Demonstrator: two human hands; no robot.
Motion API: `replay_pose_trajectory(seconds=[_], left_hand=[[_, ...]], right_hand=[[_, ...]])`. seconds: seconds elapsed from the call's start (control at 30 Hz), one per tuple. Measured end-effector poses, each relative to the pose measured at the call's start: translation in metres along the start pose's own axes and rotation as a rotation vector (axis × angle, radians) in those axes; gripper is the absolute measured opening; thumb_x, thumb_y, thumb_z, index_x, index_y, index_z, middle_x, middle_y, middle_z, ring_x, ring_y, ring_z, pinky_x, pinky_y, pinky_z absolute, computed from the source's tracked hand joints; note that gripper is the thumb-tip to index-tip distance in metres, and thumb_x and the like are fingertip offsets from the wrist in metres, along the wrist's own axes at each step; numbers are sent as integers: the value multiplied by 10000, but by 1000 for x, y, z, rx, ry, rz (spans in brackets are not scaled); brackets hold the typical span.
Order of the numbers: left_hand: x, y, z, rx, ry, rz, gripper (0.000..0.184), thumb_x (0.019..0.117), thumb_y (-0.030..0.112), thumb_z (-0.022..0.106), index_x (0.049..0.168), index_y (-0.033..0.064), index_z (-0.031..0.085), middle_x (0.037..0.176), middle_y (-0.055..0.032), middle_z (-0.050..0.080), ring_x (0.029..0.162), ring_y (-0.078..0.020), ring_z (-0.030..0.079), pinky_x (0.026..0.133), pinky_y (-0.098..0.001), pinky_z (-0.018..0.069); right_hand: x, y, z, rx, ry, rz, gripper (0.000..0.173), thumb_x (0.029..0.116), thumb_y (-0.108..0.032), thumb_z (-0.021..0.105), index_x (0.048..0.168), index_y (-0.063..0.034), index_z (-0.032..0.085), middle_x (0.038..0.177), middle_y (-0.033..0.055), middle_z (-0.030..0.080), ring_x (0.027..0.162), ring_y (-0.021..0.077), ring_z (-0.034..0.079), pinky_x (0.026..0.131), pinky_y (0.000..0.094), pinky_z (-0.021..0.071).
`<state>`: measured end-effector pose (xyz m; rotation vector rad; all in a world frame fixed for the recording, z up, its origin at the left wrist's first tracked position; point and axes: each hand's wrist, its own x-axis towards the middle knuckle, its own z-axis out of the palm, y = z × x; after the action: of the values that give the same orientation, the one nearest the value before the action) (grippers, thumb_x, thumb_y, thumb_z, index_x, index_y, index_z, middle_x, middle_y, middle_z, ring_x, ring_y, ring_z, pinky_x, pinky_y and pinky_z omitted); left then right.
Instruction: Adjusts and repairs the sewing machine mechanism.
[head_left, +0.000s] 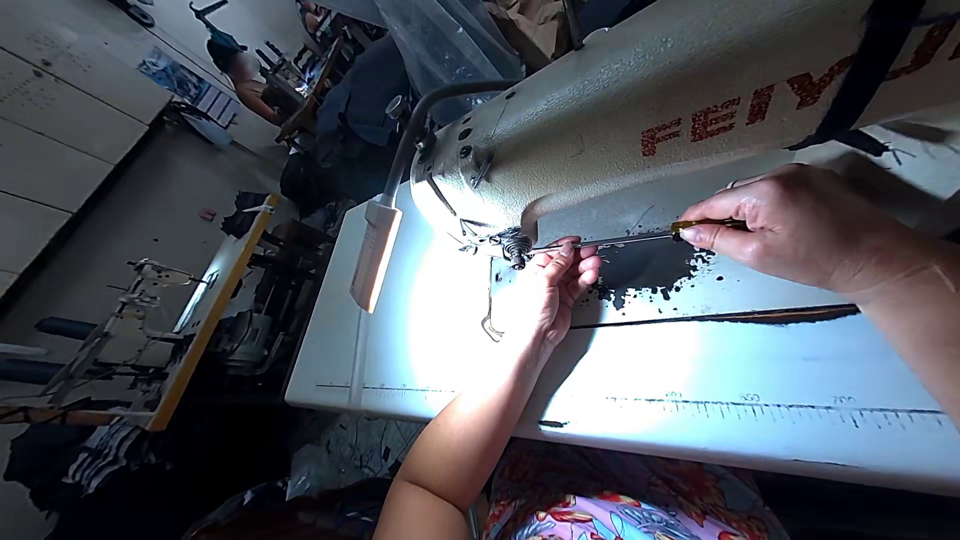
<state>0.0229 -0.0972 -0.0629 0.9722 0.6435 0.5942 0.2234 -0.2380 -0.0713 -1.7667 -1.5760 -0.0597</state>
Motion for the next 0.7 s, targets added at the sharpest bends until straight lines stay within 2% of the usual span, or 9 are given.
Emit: replay_pose_trajectory(seconds=[0.2,0.47,0.7], left_hand=[[1,-1,-2,-24,6,-7,188,1088,72,430,1131,24,607,894,-82,722,697,-90,706,650,-188,588],[0,-2,0,-10,25,-11,183,1089,75,434,1124,33,609,892,-76,734,702,-86,714,650,-187,588],[-4,-5,3,27,58,20,173,1091,92,442,1114,53,608,867,-55,722,683,-76,704,641,-179,585]], right_hand=[[0,0,1,-16,-5,-3,304,950,-270,548,855,-89,773,658,77,647,613,263,640,538,526,436],[-2,2,7,-16,26,-23,311,941,-252,549,837,-60,771,665,111,653,628,306,653,543,539,436],[-8,3,16,-34,85,-82,298,934,-212,553,881,-30,783,717,142,680,648,326,670,548,535,453]])
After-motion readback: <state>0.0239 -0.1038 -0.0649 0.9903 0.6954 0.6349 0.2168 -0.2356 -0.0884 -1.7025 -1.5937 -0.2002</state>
